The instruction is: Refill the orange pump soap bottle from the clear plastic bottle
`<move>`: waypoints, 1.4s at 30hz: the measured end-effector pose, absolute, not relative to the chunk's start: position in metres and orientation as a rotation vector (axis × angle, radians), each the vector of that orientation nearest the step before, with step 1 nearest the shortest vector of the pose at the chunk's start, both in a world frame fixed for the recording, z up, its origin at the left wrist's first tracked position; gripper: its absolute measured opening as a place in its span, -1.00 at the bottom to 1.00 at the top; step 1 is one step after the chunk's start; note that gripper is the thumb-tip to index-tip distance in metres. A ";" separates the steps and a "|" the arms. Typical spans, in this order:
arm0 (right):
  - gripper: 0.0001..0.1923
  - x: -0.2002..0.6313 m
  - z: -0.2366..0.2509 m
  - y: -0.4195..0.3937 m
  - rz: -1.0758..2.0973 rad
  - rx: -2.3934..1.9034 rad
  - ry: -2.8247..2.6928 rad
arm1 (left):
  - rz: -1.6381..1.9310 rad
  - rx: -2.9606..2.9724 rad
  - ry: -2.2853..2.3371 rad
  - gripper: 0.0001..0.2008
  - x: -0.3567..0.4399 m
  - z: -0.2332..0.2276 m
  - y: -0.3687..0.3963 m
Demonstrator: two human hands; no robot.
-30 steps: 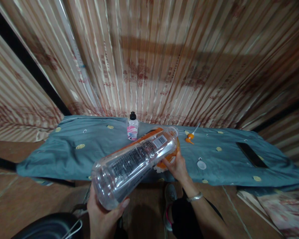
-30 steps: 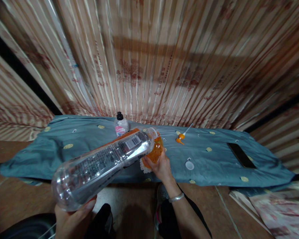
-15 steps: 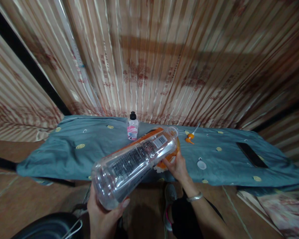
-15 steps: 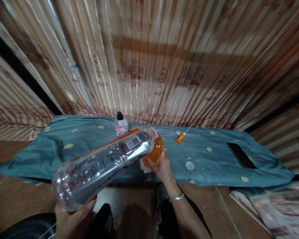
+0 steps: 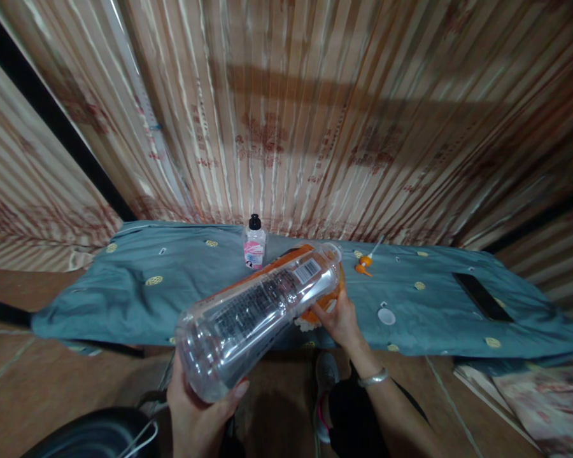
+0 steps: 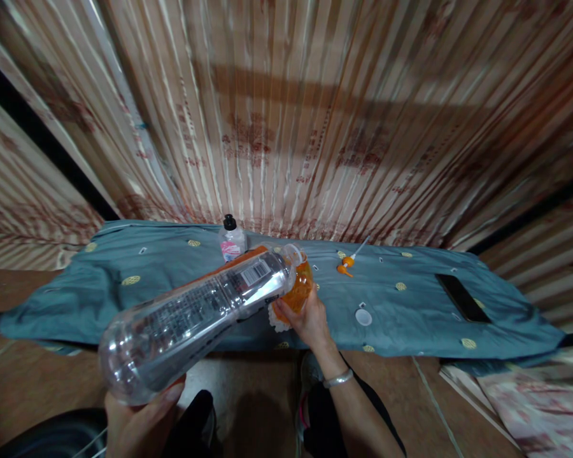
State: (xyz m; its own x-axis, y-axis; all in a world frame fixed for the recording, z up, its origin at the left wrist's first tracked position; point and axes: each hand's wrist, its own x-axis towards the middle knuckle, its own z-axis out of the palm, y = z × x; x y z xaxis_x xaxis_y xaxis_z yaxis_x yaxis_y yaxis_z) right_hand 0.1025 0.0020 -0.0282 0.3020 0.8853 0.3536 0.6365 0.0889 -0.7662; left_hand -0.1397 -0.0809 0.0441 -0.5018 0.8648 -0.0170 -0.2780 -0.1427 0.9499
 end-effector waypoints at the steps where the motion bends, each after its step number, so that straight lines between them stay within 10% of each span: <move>1: -0.37 0.102 -0.028 0.002 0.334 -1.630 -1.412 | 1.759 0.716 1.294 -0.22 -0.138 0.047 -0.081; 42: -0.35 0.103 -0.030 0.002 0.335 -1.594 -1.419 | 1.714 0.766 1.275 -0.20 -0.149 0.031 -0.079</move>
